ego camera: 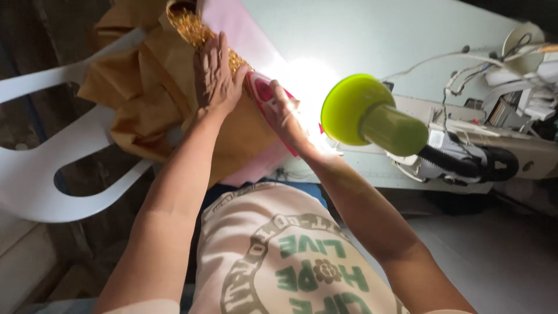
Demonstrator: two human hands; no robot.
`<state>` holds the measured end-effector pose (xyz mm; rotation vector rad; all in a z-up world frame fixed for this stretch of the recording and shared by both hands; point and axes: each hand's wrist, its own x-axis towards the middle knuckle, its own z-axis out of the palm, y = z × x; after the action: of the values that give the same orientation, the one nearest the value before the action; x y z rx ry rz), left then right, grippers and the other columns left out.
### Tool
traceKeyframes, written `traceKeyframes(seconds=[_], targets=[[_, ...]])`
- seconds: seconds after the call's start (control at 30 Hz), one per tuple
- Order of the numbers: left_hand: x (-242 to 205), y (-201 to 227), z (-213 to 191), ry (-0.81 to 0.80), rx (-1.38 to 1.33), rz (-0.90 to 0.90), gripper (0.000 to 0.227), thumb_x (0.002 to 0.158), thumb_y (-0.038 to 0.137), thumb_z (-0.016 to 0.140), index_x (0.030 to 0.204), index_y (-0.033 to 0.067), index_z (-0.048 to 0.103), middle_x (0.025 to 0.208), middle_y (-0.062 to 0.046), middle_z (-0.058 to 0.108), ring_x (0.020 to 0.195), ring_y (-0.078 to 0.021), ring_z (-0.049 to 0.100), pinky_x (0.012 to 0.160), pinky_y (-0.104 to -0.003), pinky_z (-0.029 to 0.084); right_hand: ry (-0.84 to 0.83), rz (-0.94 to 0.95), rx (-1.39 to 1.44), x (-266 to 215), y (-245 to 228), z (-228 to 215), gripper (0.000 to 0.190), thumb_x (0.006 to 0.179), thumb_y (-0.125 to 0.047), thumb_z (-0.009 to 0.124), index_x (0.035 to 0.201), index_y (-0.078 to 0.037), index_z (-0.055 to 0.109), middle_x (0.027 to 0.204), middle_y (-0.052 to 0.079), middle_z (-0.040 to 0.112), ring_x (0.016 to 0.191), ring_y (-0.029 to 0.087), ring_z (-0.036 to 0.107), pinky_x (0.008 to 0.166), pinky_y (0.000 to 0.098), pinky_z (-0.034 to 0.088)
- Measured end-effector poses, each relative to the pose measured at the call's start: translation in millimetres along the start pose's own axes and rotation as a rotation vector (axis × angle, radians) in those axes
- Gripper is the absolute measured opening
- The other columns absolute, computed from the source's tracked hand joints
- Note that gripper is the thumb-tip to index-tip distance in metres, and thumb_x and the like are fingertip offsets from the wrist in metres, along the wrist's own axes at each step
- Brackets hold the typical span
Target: Iron a piece of gold fabric with sequined trim on an ironing board
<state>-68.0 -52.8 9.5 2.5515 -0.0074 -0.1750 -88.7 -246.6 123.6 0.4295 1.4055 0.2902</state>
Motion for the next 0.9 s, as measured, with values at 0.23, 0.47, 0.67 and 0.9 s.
traceKeyframes(seconds=[0.23, 0.47, 0.67, 0.9], targets=[[5, 11, -2, -0.065, 0.351, 0.006, 0.092, 0.111, 0.063, 0.057, 0.165, 0.0016, 0.016, 0.171, -0.018, 0.017, 0.157, -0.0336, 0.016, 0.129, -0.051, 0.018, -0.046, 0.02, 0.983, -47, -25, -25, 0.086, 0.098, -0.026, 0.053, 0.165, -0.002, 0.005, 0.165, 0.013, 0.033, 0.14, 0.054, 0.043, 0.113, 0.0756, 0.028], [3, -4, -9, 0.205, 0.035, 0.12, 0.059, 0.112, 0.035, 0.039, 0.16, 0.0019, 0.03, 0.16, -0.02, 0.044, 0.147, -0.0344, 0.042, 0.124, -0.049, 0.028, 0.288, 1.674, 2.161, 7, -61, -50, 0.063, 0.109, -0.041, 0.057, 0.158, -0.006, 0.038, 0.146, 0.016, 0.063, 0.123, 0.025, 0.069, 0.111, 0.0358, 0.05], [8, -16, -31, 0.227, -0.529, 0.185, 0.061, 0.114, 0.032, 0.031, 0.16, -0.003, 0.013, 0.151, -0.03, 0.056, 0.137, -0.042, 0.053, 0.118, -0.046, 0.037, 0.473, 1.781, 2.651, 36, 50, 11, 0.021, 0.099, -0.023, 0.063, 0.114, -0.018, 0.049, 0.063, 0.009, 0.057, 0.045, 0.029, 0.049, 0.043, 0.0455, 0.038], [8, -23, -29, 0.261, -0.698, 0.166, 0.07, 0.117, 0.048, 0.029, 0.162, 0.0014, 0.003, 0.14, -0.023, 0.068, 0.128, -0.0371, 0.065, 0.113, -0.042, 0.046, 0.426, 1.727, 2.45, 57, 43, 16, 0.04, 0.103, -0.032, 0.067, 0.133, -0.014, 0.048, 0.07, 0.014, 0.069, 0.047, 0.039, 0.062, 0.039, 0.0508, 0.045]])
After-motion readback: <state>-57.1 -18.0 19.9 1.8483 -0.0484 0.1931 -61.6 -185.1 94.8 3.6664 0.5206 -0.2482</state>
